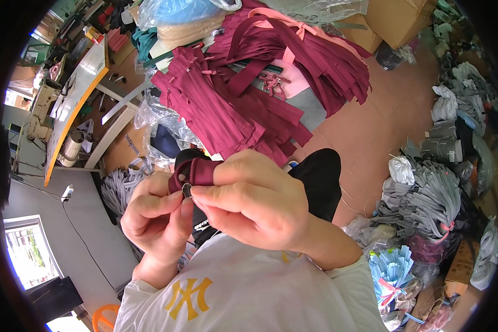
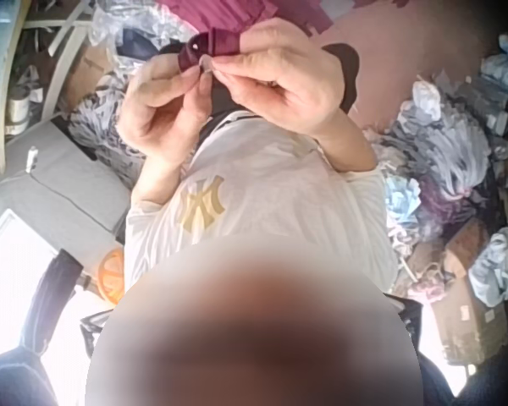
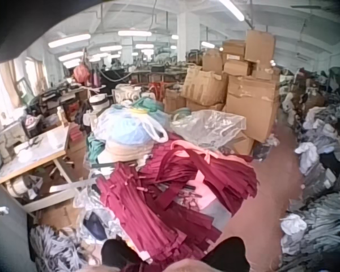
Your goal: Manual assembly of sliders onto zipper tapes in a workshop environment.
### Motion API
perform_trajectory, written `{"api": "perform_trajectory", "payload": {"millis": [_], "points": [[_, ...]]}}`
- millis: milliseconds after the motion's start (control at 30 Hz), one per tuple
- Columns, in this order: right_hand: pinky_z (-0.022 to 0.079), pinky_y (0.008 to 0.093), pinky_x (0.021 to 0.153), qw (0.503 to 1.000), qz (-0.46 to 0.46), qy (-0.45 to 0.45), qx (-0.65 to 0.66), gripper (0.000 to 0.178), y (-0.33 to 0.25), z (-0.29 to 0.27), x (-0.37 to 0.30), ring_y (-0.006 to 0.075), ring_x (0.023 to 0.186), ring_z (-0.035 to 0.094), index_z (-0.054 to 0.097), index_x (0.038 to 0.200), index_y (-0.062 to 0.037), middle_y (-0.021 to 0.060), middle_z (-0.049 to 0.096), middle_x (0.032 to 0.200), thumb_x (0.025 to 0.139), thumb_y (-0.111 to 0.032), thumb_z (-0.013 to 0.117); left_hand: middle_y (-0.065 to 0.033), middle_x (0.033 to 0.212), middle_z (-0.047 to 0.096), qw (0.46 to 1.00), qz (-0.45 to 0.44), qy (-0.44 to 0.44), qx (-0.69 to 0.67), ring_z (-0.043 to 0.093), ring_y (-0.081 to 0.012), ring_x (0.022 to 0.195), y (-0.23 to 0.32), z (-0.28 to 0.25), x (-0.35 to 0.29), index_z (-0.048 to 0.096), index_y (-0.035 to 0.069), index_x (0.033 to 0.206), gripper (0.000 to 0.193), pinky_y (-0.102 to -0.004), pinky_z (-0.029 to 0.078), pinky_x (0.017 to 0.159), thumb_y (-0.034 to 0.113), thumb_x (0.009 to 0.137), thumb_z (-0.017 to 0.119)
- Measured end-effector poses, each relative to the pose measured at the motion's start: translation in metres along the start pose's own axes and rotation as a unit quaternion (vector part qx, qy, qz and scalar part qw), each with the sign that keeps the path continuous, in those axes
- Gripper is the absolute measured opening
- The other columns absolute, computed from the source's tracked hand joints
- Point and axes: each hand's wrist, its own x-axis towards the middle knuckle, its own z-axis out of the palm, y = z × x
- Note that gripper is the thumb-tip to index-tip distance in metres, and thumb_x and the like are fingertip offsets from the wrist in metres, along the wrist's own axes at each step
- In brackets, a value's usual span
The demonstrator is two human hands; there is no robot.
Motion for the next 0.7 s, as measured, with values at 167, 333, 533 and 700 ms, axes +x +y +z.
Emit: {"api": "perform_trajectory", "payload": {"millis": [167,333,533,700], "points": [[0.052,0.033,0.06,1.0,-0.025,-0.007,-0.004,0.036,-0.004,0.001,-0.001,0.0248,0.07,0.061,0.071,0.096,0.0015,0.0105,0.065,0.087,0.063,0.011,0.08,-0.0101,0.084,0.061,0.997,0.069,-0.023,0.018,0.063,-0.0245,0.074,-0.003,-0.003,0.004,0.066,-0.002,0.09,0.025,-0.0355,0.053,0.07,-0.014,0.071,0.076],[0.052,0.0334,0.062,0.996,-0.037,0.049,-0.071,0.031,-0.002,0.009,-0.001,0.0248,0.069,0.061,0.069,0.092,0.0006,0.0104,0.066,0.088,0.064,0.011,0.079,-0.0102,0.084,0.061,0.993,0.094,-0.027,0.07,0.063,-0.0261,0.074,-0.006,0.003,0.008,0.066,-0.002,0.089,0.024,-0.0381,0.055,0.071,-0.013,0.07,0.076],[0.053,0.0321,0.064,0.996,0.065,0.017,0.051,0.031,-0.001,0.001,-0.001,0.0237,0.07,0.064,0.069,0.103,0.001,0.0093,0.068,0.089,0.074,0.006,0.078,-0.0095,0.083,0.061,1.0,0.009,-0.001,-0.014,0.059,-0.0199,0.073,-0.008,0.004,0.0,0.065,-0.001,0.091,0.023,-0.0313,0.049,0.067,-0.012,0.073,0.075],[0.052,0.0294,0.065,0.992,0.115,-0.031,0.052,0.038,-0.003,-0.002,0.005,0.0201,0.07,0.064,0.069,0.117,0.0017,0.0082,0.069,0.089,0.079,0.003,0.076,-0.0078,0.099,0.062,0.963,-0.131,0.037,-0.231,0.058,-0.0131,0.083,-0.003,0.002,-0.002,0.067,-0.002,0.1,0.02,-0.0268,0.047,0.077,-0.012,0.084,0.072]]}}
